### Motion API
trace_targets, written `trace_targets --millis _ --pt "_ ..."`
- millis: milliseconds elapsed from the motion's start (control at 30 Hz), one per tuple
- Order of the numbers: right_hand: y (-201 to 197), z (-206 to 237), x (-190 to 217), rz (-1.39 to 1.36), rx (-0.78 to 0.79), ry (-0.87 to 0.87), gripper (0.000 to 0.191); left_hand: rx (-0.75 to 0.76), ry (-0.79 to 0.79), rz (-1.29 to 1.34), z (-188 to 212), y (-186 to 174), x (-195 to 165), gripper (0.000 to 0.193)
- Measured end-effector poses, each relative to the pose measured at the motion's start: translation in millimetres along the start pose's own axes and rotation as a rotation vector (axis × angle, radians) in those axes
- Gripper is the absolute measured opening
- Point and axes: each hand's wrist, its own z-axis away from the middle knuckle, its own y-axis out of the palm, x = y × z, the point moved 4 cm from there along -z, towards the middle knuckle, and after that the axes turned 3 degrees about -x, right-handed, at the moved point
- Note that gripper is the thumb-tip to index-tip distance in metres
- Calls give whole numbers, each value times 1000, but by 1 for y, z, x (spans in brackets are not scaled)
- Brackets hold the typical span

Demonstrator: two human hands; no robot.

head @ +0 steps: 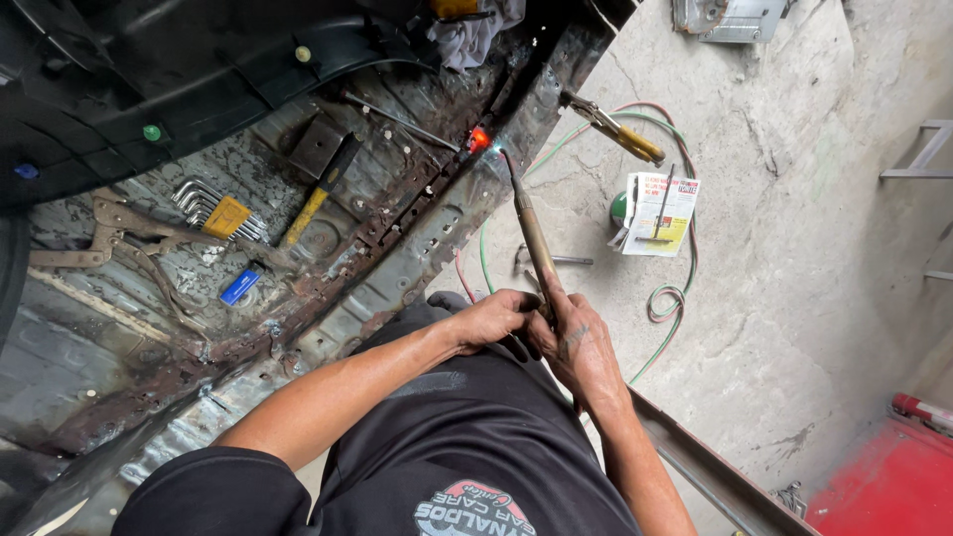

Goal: The person ignites a handheld gas torch and directs its flame at the edge of a stripped car body panel, repeatedly heating spots along the panel seam. They occasionally touch or point at the heated area with a long metal rod while continuing to apply the flame.

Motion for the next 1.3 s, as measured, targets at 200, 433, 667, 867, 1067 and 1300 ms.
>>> trace_targets --millis 200,433,667,867,1067,1300 --pt "5 -4 0 16 31 20 65 -31 20 -31 1 -9 4 23" --pt "2 -1 -4 -11 18 22 65 -8 61 -34 -4 -3 3 25" --pt "5 -2 2 -24 41 -52 65 -41 -4 -62 11 -7 -3 26" --pt "4 1 -4 -15 54 46 65 1 62 -39 3 -2 0 25" --pt "1 3 -7 -13 29 80 65 -34 -63 -72 0 -1 3 24" --pt "0 5 -5 -60 38 114 65 -30 -83 -30 3 3 1 28"
